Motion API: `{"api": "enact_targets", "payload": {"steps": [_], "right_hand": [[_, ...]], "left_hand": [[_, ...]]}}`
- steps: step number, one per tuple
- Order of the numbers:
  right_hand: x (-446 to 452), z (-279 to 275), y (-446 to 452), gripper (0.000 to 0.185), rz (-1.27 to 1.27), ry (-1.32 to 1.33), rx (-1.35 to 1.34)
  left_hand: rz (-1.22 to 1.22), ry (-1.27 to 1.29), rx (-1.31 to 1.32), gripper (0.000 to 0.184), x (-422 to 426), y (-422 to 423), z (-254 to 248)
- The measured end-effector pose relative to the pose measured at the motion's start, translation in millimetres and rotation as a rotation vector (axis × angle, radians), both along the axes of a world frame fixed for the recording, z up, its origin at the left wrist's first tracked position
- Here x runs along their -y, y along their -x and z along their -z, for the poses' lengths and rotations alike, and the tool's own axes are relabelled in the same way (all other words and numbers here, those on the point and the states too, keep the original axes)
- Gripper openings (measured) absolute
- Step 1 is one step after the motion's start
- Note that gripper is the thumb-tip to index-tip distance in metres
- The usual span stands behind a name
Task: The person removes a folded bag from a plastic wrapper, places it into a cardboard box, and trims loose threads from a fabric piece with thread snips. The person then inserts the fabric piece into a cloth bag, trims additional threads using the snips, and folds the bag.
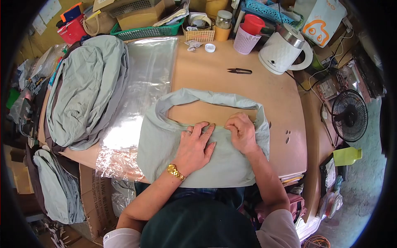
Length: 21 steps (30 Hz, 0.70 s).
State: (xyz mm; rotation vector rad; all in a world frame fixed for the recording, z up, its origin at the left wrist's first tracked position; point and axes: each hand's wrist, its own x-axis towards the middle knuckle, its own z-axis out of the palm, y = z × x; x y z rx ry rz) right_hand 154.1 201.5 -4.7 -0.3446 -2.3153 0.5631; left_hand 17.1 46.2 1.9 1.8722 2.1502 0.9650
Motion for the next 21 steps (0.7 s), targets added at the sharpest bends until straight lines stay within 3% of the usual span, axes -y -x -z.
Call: {"api": "enact_targets", "payload": {"steps": [2,5,6,8,10,12,14,17,18,20,21], "right_hand": [[-1.2,4.4,-3.6,0.008,0.141,0.396,-0.072],[-9.4,6.3,-6.1,0.008,0.075,0.539,0.057],[-9.1,5.6,-4.2,0.008,0.075,0.537,0.056],[-2.3,-7.9,3.3,0.011,-0.101,0.185,0.034],[-1.5,-10.1,-0.7,0.01,-0.095,0.232,0.074],[-2.3,-10.8,-1.0,0.01,-0.089,0.275,0.108],[-1.7,-10.3,-0.7,0.009,-0.07,-0.032,0.119],[1.1,-13.1,0.4,0.007,-0.037,-0.099,0.066],[0.1,-9.0,-0.4,0.007,-0.037,-0.099,0.065],[-0.9,1.5,-0.2,0.005,0.019,0.392,-0.123],[-4.4,1.9,-2.8,0.005,0.018,0.392,-0.124]], "left_hand": [[-0.003,-0.005,0.011,0.051,-0.5,0.2,0.5],[-0.018,-0.026,0.05,0.048,-3.8,-0.8,-2.9],[-0.05,-0.014,0.007,0.044,-7.5,-3.1,-6.9],[-0.084,-0.002,-0.03,0.04,-16.7,-3.5,-12.9],[-0.061,-0.107,-0.167,0.024,-27.4,1.1,-16.1],[-0.021,-0.143,-0.088,0.018,-36.4,9.1,6.7],[0.024,-0.175,-0.007,0.013,-40.1,13.1,14.8],[0.038,-0.242,0.022,0.008,-40.8,14.2,18.7],[0.044,-0.24,0.089,0.006,-40.3,14.7,18.1],[0.049,-0.238,0.153,0.006,-40.2,16.5,17.6],[0.067,-0.225,0.169,0.007,-40.5,17.6,18.7]]}}
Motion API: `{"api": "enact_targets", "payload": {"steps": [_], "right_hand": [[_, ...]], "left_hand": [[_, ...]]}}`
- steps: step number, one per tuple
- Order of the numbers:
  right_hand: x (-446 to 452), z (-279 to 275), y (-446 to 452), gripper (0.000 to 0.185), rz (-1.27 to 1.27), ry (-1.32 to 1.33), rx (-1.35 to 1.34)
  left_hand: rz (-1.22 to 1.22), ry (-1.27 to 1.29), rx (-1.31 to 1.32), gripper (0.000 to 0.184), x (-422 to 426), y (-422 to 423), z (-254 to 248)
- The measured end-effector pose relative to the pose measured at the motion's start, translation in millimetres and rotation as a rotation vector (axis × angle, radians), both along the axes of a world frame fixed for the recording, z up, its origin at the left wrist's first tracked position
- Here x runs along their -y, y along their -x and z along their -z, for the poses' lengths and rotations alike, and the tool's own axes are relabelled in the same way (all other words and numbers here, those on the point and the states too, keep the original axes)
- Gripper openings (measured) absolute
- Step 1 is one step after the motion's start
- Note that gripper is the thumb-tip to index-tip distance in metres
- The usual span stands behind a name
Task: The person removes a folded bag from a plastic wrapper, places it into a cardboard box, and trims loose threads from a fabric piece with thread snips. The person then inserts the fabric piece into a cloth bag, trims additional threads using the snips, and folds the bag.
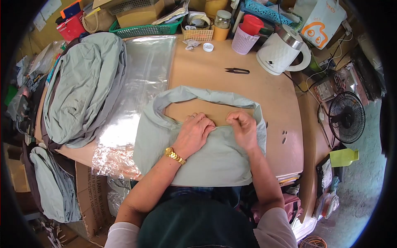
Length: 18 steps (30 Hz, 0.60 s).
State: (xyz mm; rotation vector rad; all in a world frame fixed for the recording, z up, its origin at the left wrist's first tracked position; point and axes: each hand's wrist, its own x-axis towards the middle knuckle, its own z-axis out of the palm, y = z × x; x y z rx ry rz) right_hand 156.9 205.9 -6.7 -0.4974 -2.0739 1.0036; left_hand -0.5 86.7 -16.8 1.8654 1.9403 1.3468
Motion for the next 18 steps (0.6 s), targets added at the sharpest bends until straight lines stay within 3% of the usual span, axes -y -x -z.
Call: {"api": "enact_targets", "payload": {"steps": [3,5,8,12,14,18], "right_hand": [[-13.9,-13.9,-4.4,0.005,-0.047,0.169,0.092],[-11.8,-40.0,-4.0,0.009,-0.22,-0.055,0.412],[-22.4,-47.3,1.5,0.013,-0.35,-0.209,0.541],[-31.5,-62.5,17.0,0.012,-0.466,-0.226,0.678],[-31.1,-69.2,25.1,0.008,-0.502,-0.482,0.869],[-18.3,-72.2,27.5,0.006,-0.492,-0.712,0.856]], "left_hand": [[0.018,0.005,0.004,0.007,-1.6,1.6,-0.4],[0.02,0.007,-0.001,0.007,-0.8,0.9,0.3],[0.012,-0.007,-0.002,0.007,-1.6,0.3,-0.1],[0.006,-0.015,-0.006,0.008,-1.7,1.0,-1.2],[0.006,-0.019,-0.002,0.008,-1.5,1.3,-1.1],[0.009,-0.029,-0.007,0.01,-1.9,1.8,-0.3]]}}
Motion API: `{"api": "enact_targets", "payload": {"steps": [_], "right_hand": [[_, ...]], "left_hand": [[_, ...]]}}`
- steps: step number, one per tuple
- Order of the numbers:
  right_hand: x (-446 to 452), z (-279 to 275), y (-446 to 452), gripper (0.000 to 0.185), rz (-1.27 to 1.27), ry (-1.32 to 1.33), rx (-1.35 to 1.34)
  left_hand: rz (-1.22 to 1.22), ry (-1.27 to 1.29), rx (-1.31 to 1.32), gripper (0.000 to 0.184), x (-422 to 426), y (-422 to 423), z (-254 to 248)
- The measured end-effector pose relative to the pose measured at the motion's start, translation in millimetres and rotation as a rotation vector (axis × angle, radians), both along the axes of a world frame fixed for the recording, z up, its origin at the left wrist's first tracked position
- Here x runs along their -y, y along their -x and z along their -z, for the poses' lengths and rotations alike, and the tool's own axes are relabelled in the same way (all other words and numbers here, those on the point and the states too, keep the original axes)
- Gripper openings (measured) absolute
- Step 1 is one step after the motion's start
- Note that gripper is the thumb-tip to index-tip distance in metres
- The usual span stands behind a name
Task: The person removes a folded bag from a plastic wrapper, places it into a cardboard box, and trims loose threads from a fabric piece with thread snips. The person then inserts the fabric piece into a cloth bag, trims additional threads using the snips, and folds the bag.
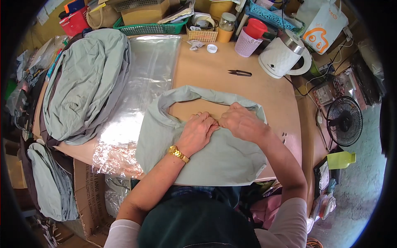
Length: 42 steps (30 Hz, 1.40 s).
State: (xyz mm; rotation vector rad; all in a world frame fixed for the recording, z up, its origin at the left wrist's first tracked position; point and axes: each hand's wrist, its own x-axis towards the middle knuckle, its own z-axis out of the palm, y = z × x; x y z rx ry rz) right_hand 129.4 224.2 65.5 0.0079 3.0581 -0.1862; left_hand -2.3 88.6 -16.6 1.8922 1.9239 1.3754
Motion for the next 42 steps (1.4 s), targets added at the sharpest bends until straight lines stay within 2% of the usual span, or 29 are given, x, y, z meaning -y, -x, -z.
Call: {"api": "enact_targets", "payload": {"steps": [2,6,9,11,15,17,19,20,22,23,25,26,28,29,31,32,34,36,38,40,42], "right_hand": [[3.7,3.1,-1.1,0.007,-0.062,-0.12,-0.039],[4.6,-1.4,-1.2,0.006,-0.095,-0.114,-0.055],[4.0,0.7,-2.1,0.006,-0.152,-0.159,-0.177],[3.0,1.6,-2.7,0.005,-0.132,-0.07,-0.244],[-24.9,-9.3,-9.5,0.004,-0.07,-0.017,-0.202],[-46.3,-28.1,-6.2,0.009,0.248,0.205,-0.426],[-80.4,-25.3,4.5,0.022,0.52,0.329,-0.406],[-103.5,-4.6,9.6,0.022,0.526,0.327,-0.414],[-144.1,50.6,18.3,0.031,0.407,-0.14,-0.571],[-145.6,53.7,21.1,0.031,0.412,-0.139,-0.577],[-149.8,62.9,26.1,0.036,0.654,-0.003,-0.324],[-153.5,68.0,28.3,0.036,0.657,-0.001,-0.325],[-159.3,75.5,31.8,0.031,0.686,-0.234,-0.261],[-164.2,74.1,29.3,0.031,0.687,-0.233,-0.258],[-172.9,64.6,21.0,0.026,0.746,-0.042,-0.391],[-160.2,50.6,17.4,0.026,0.751,-0.043,-0.389],[-99.9,-0.6,4.7,0.019,0.802,0.272,-0.612],[-33.4,-33.1,-16.8,0.016,0.875,0.375,-0.507],[16.4,-31.3,-39.4,0.017,0.805,0.442,-0.453],[44.7,-11.2,-53.2,0.024,0.677,0.271,-0.534],[70.5,-10.3,-54.3,0.026,0.78,0.301,-0.508]], "left_hand": [[-0.003,-0.008,0.004,0.011,0.6,0.7,-0.3],[-0.006,0.017,-0.008,0.009,0.4,1.0,1.5],[-0.001,-0.004,0.005,0.012,0.5,1.8,2.6],[0.005,-0.006,0.028,0.013,1.8,2.3,-1.3],[0.044,0.015,0.088,0.014,4.8,3.5,-4.8],[0.052,0.016,0.098,0.013,3.9,4.5,-4.3],[0.053,0.022,0.083,0.012,2.9,3.9,-2.6],[0.06,0.021,0.077,0.012,2.3,3.6,-2.7],[0.053,0.024,0.082,0.012,3.0,3.7,-2.6],[0.058,0.025,0.076,0.012,3.3,3.5,-2.5],[0.055,-0.004,0.113,0.012,2.6,3.3,-3.1],[0.058,-0.002,0.111,0.012,1.8,3.4,-3.6],[0.053,-0.033,0.151,0.014,1.2,2.9,-3.7],[0.055,-0.031,0.153,0.014,1.3,2.9,-3.0],[0.067,-0.06,0.094,0.018,1.0,3.8,-1.9],[0.072,-0.058,0.096,0.018,0.8,4.1,-1.5],[0.064,-0.09,0.045,0.021,1.0,2.9,-1.2],[0.076,-0.088,0.023,0.018,2.7,2.8,-1.2],[0.088,-0.087,-0.004,0.015,4.5,2.1,-3.0],[0.072,-0.144,-0.036,0.018,5.7,0.7,-4.9],[0.077,-0.182,-0.036,0.019,6.4,0.1,-3.0]]}}
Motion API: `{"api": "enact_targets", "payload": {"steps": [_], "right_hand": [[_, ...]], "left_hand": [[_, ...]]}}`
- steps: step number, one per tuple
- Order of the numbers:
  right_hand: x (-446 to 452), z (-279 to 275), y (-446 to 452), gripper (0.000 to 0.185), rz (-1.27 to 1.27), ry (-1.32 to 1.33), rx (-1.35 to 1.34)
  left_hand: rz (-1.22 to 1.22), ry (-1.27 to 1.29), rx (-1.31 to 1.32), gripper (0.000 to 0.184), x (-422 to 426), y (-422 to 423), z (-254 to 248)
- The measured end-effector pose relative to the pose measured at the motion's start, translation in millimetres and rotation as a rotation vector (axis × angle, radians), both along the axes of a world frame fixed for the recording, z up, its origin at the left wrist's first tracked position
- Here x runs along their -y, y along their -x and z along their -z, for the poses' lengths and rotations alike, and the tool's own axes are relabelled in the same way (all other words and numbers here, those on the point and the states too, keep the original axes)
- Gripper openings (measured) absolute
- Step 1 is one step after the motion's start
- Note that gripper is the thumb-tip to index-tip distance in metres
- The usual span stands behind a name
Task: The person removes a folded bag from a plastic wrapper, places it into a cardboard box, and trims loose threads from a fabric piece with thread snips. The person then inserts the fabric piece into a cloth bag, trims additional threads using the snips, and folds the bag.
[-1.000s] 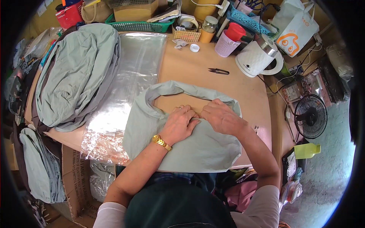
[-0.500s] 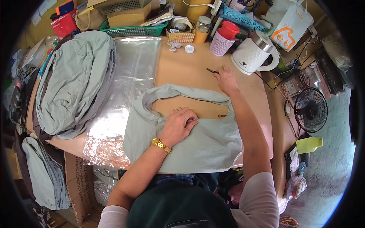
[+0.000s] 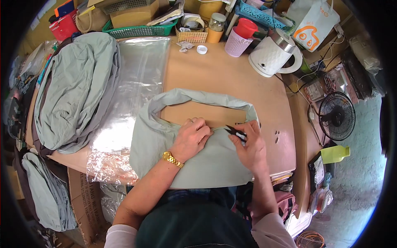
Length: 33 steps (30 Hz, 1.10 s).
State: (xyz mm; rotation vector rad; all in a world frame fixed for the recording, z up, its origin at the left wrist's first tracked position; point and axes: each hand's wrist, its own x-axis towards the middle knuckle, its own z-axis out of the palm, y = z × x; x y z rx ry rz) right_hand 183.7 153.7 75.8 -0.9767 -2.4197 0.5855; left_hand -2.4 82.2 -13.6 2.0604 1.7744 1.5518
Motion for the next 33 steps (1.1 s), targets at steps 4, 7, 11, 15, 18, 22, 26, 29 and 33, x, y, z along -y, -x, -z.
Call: {"api": "enact_targets", "payload": {"steps": [4,7,11,15,18,22,26,29,33], "right_hand": [[14.3,17.6,3.3,0.029,0.099,0.036,-0.05],[13.9,29.4,6.3,0.03,0.072,-0.03,-0.127],[15.9,33.8,11.1,0.032,0.111,0.001,-0.092],[11.0,41.2,11.3,0.036,0.156,0.085,-0.111],[4.3,47.8,10.7,0.043,0.203,0.062,-0.044],[-1.3,68.3,8.3,0.052,0.179,-0.056,0.032],[-2.2,67.2,9.7,0.05,0.194,-0.041,0.042],[-1.7,66.9,9.9,0.044,0.195,-0.015,0.036],[0.3,63.8,11.2,0.038,0.225,0.035,-0.009]], "left_hand": [[0.009,-0.085,0.005,0.023,1.2,-0.9,0.2],[0.01,-0.118,-0.005,0.023,1.5,-1.7,-0.1],[0.011,-0.123,-0.015,0.023,0.5,-1.8,2.8],[0.017,-0.113,0.018,0.022,1.6,-2.9,6.5],[-0.085,-0.02,-0.038,0.023,1.8,-2.6,-7.7],[-0.462,0.302,-0.161,0.026,22.3,19.5,-18.1],[-0.329,0.465,-0.088,0.026,36.2,48.4,-15.3],[-0.385,0.434,-0.171,0.021,36.8,37.6,-25.5],[-0.469,0.339,-0.389,0.009,51.4,14.8,-26.8]]}}
